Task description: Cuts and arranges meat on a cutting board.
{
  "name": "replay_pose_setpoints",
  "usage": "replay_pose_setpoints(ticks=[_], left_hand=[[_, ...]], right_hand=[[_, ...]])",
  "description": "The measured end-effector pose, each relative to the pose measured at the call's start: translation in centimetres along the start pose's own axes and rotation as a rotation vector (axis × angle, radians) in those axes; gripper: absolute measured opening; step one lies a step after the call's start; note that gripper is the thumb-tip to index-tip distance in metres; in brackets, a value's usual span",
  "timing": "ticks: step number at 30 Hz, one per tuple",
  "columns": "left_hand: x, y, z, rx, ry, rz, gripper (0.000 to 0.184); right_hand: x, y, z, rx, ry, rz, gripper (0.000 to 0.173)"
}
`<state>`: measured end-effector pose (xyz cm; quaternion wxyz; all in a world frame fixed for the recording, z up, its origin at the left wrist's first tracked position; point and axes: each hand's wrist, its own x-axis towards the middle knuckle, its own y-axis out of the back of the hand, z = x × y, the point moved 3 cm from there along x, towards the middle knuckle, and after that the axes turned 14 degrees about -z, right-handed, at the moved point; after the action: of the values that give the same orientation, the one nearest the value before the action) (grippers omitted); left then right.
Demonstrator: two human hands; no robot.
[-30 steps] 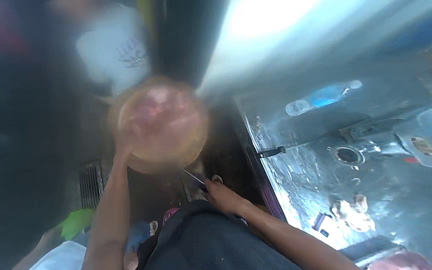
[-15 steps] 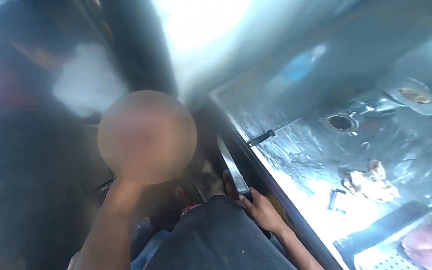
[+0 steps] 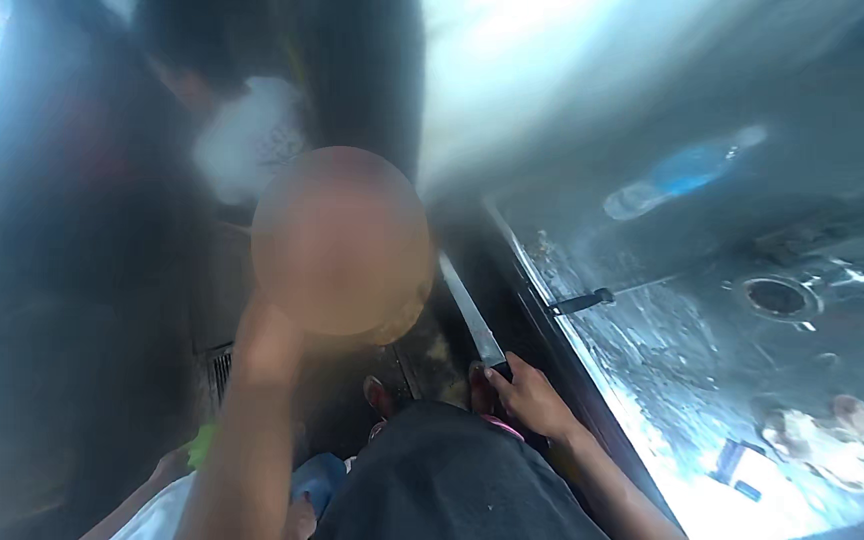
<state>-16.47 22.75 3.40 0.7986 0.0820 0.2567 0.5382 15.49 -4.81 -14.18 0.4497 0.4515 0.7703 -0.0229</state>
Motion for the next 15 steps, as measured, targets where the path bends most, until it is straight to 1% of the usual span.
replay_pose_setpoints(ticks=[1,3,5,6,7,8,9,10,11,12,13,14,15], left_hand=[[-0.9,-1.3,-1.3,0.015,0.129,0.025,0.03],[-3.4,-2.5,-4.3,0.121,0.374,-0.012,0.036],[-5.6,-1.8,-7.8,0.145,0.55,-0.022,0.038],[-6.3,-1.0,-10.3,0.127,0.615,0.009,0.038],[-6.7,-0.2,-13.8,0.123,0.63,0.085,0.038],[-6.8,0.3,-17.9,0.185,0.566,0.24,0.036],[-6.5,0.7,-20.5,0.221,0.497,0.326,0.035],[-6.2,0.6,-21.8,0.26,0.417,0.362,0.036],[-5.9,0.1,-21.9,0.325,0.342,0.385,0.036],[-6.0,-0.5,-20.2,0.398,0.345,0.357,0.039],[-6.2,0.0,-15.9,0.341,0.609,0.016,0.049],[-6.2,-0.2,-13.5,0.322,0.751,-0.139,0.056],[-6.4,-0.6,-13.3,0.321,0.798,-0.158,0.059]], right_hand=[[0.2,-0.9,-0.2,-0.003,-0.006,-0.012,0.034],[0.1,-2.3,-0.2,-0.004,-0.005,-0.025,0.034],[0.0,-3.2,-0.2,0.017,-0.006,-0.025,0.032],[-0.2,-3.8,0.2,0.045,-0.015,-0.03,0.031],[-0.2,-4.3,0.7,0.082,-0.026,-0.034,0.03],[-0.1,-4.6,1.0,0.114,-0.039,-0.043,0.029],[0.0,-4.8,1.2,0.136,-0.049,-0.053,0.028],[0.2,-4.8,1.1,0.132,-0.053,-0.061,0.027],[0.4,-4.7,0.8,0.103,-0.052,-0.07,0.028],[0.5,-4.4,0.2,0.052,-0.049,-0.083,0.028],[0.6,-4.0,-0.6,0.002,-0.045,-0.098,0.03],[0.5,-3.5,-1.3,-0.048,-0.04,-0.107,0.031],[0.4,-3.0,-1.8,-0.082,-0.028,-0.106,0.032]])
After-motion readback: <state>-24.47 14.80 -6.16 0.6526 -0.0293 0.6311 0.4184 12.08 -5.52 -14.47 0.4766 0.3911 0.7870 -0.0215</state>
